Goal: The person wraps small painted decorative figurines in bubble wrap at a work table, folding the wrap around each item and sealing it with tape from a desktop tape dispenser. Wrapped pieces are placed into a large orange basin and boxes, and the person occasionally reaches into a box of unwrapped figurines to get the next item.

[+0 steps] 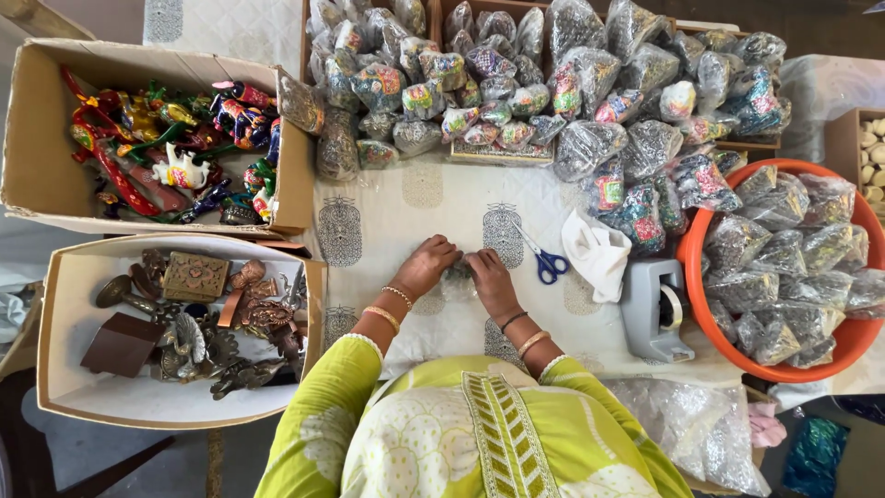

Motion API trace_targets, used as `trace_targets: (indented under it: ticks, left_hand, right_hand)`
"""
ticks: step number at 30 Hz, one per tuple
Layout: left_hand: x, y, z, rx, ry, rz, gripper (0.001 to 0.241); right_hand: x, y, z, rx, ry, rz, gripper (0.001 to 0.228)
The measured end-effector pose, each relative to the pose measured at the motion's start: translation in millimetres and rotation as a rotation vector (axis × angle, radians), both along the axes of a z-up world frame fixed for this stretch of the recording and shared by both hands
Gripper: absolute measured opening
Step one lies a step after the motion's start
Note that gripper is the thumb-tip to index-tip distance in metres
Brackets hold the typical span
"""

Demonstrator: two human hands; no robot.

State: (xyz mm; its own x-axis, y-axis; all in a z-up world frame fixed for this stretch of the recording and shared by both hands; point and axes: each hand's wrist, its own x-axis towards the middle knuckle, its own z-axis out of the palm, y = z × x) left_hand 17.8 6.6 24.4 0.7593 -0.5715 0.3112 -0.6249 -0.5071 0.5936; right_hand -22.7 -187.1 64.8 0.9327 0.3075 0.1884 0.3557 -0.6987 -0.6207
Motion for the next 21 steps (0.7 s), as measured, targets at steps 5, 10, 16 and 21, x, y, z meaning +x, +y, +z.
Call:
trace_targets:
  ticks: [5, 10, 16, 21]
  left_hand:
    - [-5, 1, -2, 0.074, -0.032, -0.042, 0.040]
    - [-5, 2, -2, 0.145, -0.084, -0.065, 0.046]
    - [-4, 2, -3, 0.131, -0.090, -0.100, 0.044]
    - [-1, 0, -2, 0.126, -0.076, -0.110, 0.045]
  right_hand:
    - [-5, -10, -23, -0.084, -0.068, 0.036, 0.026]
    - [-22, -18, -17, -0.078, -0.132, 0.094, 0.032]
    - [-41, -22, -23, 0.153, 0.183, -0.050, 0.034]
    - [-49, -9, -12, -0.135, -0.364, 0.157, 0.046]
